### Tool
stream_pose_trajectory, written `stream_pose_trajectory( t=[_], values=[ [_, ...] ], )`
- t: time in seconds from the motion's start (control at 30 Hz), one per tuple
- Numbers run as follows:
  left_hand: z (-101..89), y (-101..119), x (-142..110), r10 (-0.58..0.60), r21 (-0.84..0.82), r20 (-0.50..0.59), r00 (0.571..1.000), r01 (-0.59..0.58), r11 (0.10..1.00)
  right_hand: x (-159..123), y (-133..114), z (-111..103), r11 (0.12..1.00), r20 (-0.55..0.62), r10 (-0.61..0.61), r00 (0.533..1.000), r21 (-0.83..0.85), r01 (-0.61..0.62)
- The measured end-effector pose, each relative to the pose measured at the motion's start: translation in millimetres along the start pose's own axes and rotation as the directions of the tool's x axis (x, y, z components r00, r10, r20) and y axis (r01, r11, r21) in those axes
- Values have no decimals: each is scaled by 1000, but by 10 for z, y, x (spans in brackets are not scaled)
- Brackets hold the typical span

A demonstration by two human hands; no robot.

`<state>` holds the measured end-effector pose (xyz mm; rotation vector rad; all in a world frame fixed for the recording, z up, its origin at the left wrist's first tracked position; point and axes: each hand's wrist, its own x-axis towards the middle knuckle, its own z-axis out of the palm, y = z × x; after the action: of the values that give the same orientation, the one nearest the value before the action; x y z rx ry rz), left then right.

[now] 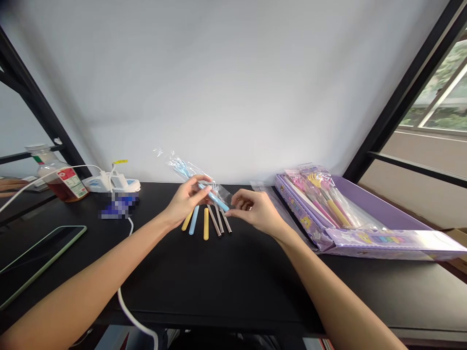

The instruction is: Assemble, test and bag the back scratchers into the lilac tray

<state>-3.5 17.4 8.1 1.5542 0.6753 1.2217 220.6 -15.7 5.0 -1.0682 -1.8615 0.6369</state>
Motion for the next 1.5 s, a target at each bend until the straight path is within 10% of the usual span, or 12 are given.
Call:
stream_pose_trajectory(
  t=[0.2, 0.77, 0.93, 1.03, 1.13, 1.3, 1.5],
  values=[
    [123, -20, -86, 8, 143, 186, 983, -35, 989, 15, -43, 76, 981, -126, -69, 990, -188, 44],
    [5, 59, -35, -168, -150, 183, 969, 196, 969, -33, -137, -278, 952, 328, -64, 943, 302, -40],
    [21, 53, -49, -157, -113, 199, 967, 181, 977, -1, -120, -141, 983, 151, -150, 977, 126, 131],
    [46, 32, -74, -65, -22, 243, 968, 72, 997, 26, -96, 18, 983, -58, -55, 997, 170, 64],
    [63, 36, -90, -35, 18, 306, 951, 31, 999, 32, -103, 65, 952, -6, 122, 993, 285, -115],
    [-19, 76, -20, -19, 145, 161, 987, -5, 989, 15, -109, -75, 926, 364, 247, 898, 186, -330],
    [-211, 7, 81, -40, 93, 2, 999, 40, 995, -27, -26, -247, 913, 682, 295, 669, 6, -408]
  ],
)
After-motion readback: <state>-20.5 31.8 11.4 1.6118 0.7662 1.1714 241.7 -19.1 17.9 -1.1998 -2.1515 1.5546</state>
